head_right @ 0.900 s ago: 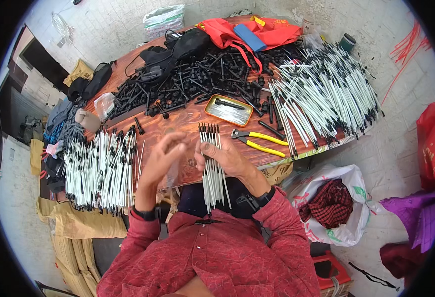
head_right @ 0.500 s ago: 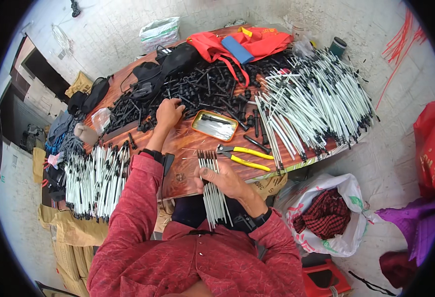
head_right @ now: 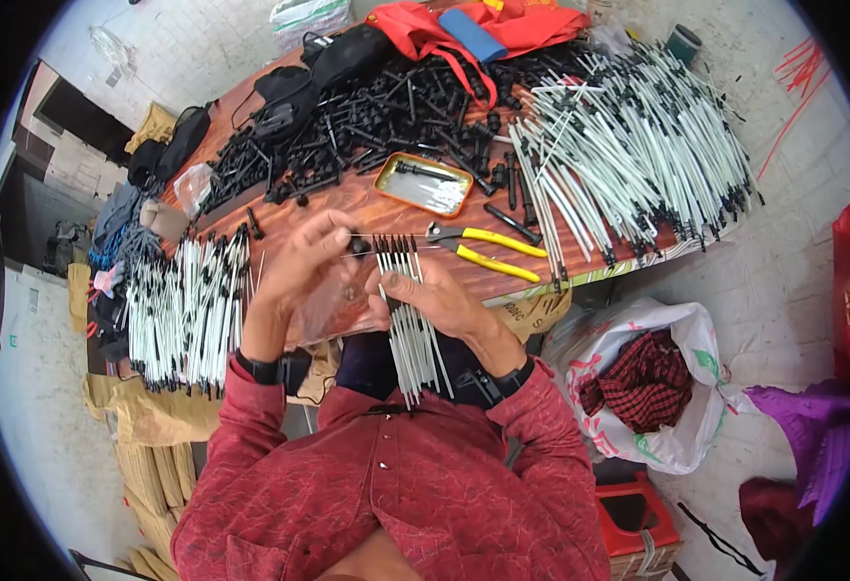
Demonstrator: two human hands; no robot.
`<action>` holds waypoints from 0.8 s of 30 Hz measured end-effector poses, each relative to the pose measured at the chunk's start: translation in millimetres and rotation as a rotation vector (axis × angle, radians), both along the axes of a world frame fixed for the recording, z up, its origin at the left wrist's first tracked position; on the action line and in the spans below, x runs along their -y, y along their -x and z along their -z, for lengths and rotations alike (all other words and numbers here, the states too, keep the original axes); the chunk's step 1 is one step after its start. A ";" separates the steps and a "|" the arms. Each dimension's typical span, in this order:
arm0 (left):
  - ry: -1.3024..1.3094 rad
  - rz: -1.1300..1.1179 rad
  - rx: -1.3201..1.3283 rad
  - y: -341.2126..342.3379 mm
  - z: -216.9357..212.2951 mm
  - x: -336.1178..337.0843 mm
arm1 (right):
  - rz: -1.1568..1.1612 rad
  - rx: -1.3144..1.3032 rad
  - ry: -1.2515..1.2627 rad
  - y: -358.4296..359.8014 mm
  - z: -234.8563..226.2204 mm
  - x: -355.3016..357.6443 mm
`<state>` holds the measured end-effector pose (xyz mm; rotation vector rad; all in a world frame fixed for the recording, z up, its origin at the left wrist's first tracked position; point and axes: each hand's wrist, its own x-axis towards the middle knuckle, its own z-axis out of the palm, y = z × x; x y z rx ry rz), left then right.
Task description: Assembling black connectors onto white rods and organizing them into bundles.
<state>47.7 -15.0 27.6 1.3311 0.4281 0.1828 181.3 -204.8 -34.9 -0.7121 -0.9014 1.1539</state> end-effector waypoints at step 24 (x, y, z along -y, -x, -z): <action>0.309 0.015 0.227 91.7 20.7 -10.6 | -0.185 -0.045 0.132 58.0 -7.8 -39.4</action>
